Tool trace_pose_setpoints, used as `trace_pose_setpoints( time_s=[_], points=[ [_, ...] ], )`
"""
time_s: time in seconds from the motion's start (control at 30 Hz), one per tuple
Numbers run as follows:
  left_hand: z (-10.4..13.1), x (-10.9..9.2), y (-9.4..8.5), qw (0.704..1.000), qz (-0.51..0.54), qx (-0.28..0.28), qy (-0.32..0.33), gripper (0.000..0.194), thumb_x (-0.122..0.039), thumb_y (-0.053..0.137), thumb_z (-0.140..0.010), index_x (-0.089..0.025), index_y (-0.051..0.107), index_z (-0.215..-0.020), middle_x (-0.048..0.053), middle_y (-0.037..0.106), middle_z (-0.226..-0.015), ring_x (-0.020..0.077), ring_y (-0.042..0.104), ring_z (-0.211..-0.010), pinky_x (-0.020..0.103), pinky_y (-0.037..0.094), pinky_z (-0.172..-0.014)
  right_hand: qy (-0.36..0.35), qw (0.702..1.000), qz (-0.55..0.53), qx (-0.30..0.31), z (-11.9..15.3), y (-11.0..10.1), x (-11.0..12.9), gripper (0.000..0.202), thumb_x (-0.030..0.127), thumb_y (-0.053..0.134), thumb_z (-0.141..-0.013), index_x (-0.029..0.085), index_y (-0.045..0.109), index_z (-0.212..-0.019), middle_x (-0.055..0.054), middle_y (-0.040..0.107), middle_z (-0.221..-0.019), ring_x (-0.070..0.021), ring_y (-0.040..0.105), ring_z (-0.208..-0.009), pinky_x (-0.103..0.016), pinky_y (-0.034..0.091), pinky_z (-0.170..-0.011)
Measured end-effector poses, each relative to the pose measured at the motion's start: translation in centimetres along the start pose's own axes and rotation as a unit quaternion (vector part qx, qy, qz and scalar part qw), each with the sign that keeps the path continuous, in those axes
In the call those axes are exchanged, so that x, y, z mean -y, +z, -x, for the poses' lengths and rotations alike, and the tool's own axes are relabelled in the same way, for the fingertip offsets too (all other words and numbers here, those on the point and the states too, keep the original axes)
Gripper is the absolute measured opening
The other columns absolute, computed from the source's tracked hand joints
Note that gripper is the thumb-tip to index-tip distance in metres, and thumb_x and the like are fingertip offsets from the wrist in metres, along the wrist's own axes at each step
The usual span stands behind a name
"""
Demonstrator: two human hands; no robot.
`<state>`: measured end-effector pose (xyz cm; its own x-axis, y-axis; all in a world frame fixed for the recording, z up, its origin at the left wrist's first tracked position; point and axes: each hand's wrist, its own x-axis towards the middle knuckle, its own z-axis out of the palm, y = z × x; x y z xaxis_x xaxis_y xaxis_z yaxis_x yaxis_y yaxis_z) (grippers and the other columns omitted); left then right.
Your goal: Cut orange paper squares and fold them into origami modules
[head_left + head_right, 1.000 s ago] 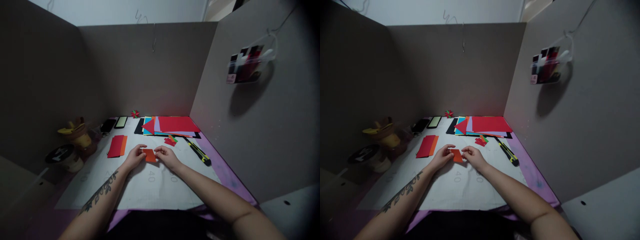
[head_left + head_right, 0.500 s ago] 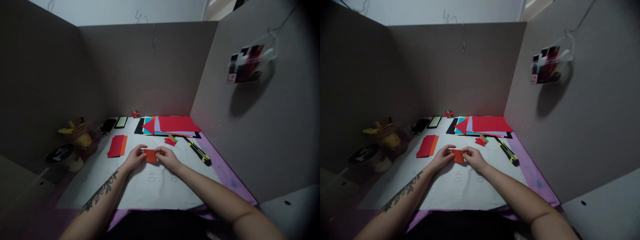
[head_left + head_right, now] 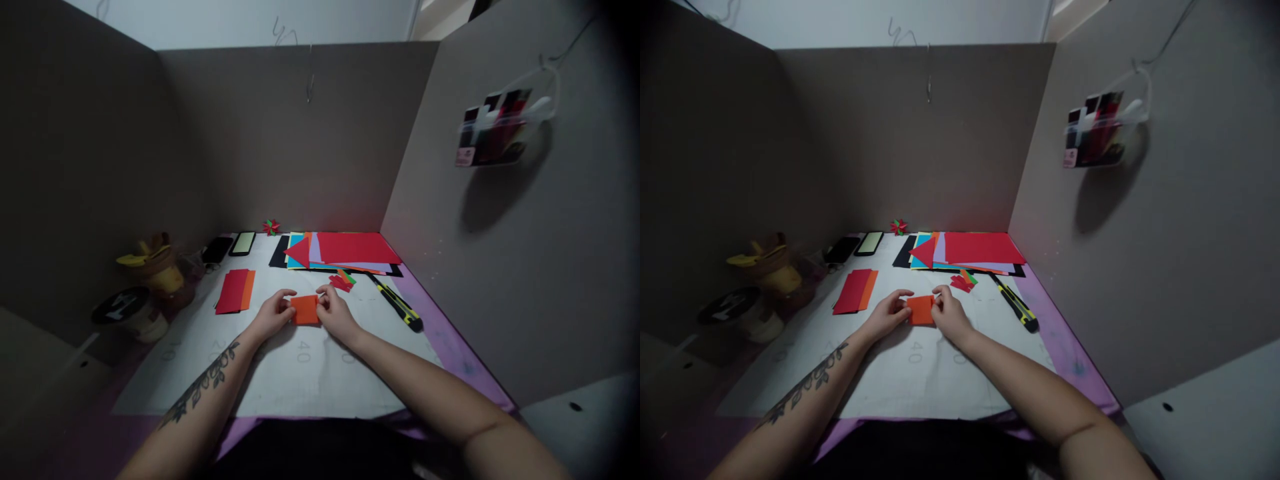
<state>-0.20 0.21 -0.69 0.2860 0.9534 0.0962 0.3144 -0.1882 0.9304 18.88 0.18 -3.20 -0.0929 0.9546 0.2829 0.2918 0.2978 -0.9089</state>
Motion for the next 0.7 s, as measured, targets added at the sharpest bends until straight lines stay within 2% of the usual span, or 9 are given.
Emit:
trace_pose_setpoints(
  time_s=[0.13, 0.23, 0.3, 0.37, 0.47, 0.53, 0.6, 0.67, 0.7],
  points=[
    [-0.6, 0.3, -1.0, 0.998, -0.002, -0.058, -0.007, 0.040, -0.028, 0.056, -0.071, -0.016, 0.055, -0.110, -0.003, 0.054, -0.064, 0.0118, 0.052, -0.056, 0.022, 0.038, -0.054, -0.027, 0.997, 0.060, -0.048, -0.3, -0.6, -0.1, 0.026, 0.015, 0.046, -0.070, 0.022, 0.047, -0.096, 0.003, 0.050, -0.071, -0.0144, 0.048, -0.062, -0.026, 0.036, -0.059],
    [-1.4, 1.1, -3.4, 0.976, -0.043, -0.208, -0.044, 0.037, -0.028, 0.052, -0.075, -0.016, 0.054, -0.109, 0.001, 0.059, -0.070, 0.0150, 0.055, -0.059, 0.024, 0.040, -0.055, -0.026, 0.996, 0.053, -0.062, -0.7, -1.1, -0.2, 0.019, 0.015, 0.044, -0.069, 0.022, 0.048, -0.086, 0.002, 0.049, -0.071, -0.0142, 0.046, -0.061, -0.025, 0.035, -0.058],
    [-1.8, 1.6, -5.0, 0.944, -0.146, -0.289, -0.060, 0.035, -0.027, 0.055, -0.074, -0.017, 0.056, -0.107, 0.005, 0.062, -0.076, 0.0197, 0.058, -0.070, 0.027, 0.042, -0.062, -0.023, 0.998, 0.037, -0.048, -1.0, -1.3, -0.5, 0.014, 0.014, 0.043, -0.068, 0.021, 0.049, -0.078, 0.002, 0.050, -0.070, -0.0142, 0.047, -0.063, -0.025, 0.036, -0.059],
    [-2.0, 1.8, -6.1, 0.911, -0.242, -0.328, -0.056, 0.038, -0.025, 0.056, -0.075, -0.016, 0.055, -0.112, 0.010, 0.063, -0.089, 0.0254, 0.058, -0.088, 0.032, 0.043, -0.073, -0.018, 0.999, 0.014, -0.030, -1.2, -1.4, -0.8, 0.011, 0.015, 0.043, -0.067, 0.020, 0.050, -0.073, 0.002, 0.053, -0.071, -0.0148, 0.049, -0.066, -0.026, 0.038, -0.062],
    [-1.9, 1.4, -5.5, 0.880, -0.291, -0.375, 0.016, 0.046, -0.024, 0.058, -0.076, -0.012, 0.049, -0.119, 0.018, 0.052, -0.121, 0.0308, 0.045, -0.114, 0.039, 0.039, -0.090, -0.007, 1.000, -0.020, -0.013, -1.3, -1.3, -0.9, 0.013, 0.016, 0.044, -0.067, 0.020, 0.054, -0.073, 0.001, 0.057, -0.073, -0.0157, 0.052, -0.070, -0.027, 0.040, -0.066],
    [-1.7, 0.9, -4.0, 0.922, -0.223, -0.313, 0.048, 0.044, -0.027, 0.058, -0.077, -0.014, 0.050, -0.118, 0.016, 0.052, -0.121, 0.0278, 0.048, -0.111, 0.036, 0.041, -0.087, -0.006, 0.999, -0.032, 0.004, -1.2, -1.1, -0.7, 0.014, 0.016, 0.045, -0.067, 0.019, 0.056, -0.074, 0.000, 0.058, -0.073, -0.0157, 0.053, -0.071, -0.027, 0.041, -0.067],
    [-1.3, 0.3, -2.0, 0.981, -0.092, -0.171, 0.024, 0.039, -0.031, 0.054, -0.080, -0.015, 0.051, -0.116, 0.012, 0.060, -0.108, 0.0216, 0.057, -0.093, 0.032, 0.046, -0.077, -0.017, 0.999, -0.029, 0.029, -0.9, -1.0, -0.2, 0.016, 0.014, 0.044, -0.068, 0.019, 0.058, -0.074, 0.000, 0.059, -0.074, -0.0153, 0.054, -0.071, -0.027, 0.042, -0.068],
    [-0.8, -0.2, -0.3, 0.998, -0.004, -0.057, 0.019, 0.046, -0.031, 0.056, -0.079, -0.018, 0.047, -0.122, 0.007, 0.062, -0.098, 0.0172, 0.060, -0.082, 0.028, 0.047, -0.070, -0.049, 0.997, -0.010, 0.062, -0.6, -0.9, 0.3, 0.021, 0.011, 0.043, -0.068, 0.020, 0.061, -0.074, 0.000, 0.060, -0.075, -0.0151, 0.055, -0.073, -0.027, 0.043, -0.070],
    [-0.5, -0.5, 0.3, 0.999, 0.004, -0.029, 0.024, 0.049, -0.031, 0.059, -0.077, -0.018, 0.047, -0.123, 0.004, 0.063, -0.088, 0.0154, 0.059, -0.074, 0.026, 0.046, -0.065, -0.070, 0.995, -0.001, 0.077, -0.5, -0.9, 0.6, 0.023, 0.009, 0.042, -0.068, 0.020, 0.062, -0.073, 0.000, 0.060, -0.075, -0.0150, 0.055, -0.074, -0.027, 0.043, -0.071]
  ],
)
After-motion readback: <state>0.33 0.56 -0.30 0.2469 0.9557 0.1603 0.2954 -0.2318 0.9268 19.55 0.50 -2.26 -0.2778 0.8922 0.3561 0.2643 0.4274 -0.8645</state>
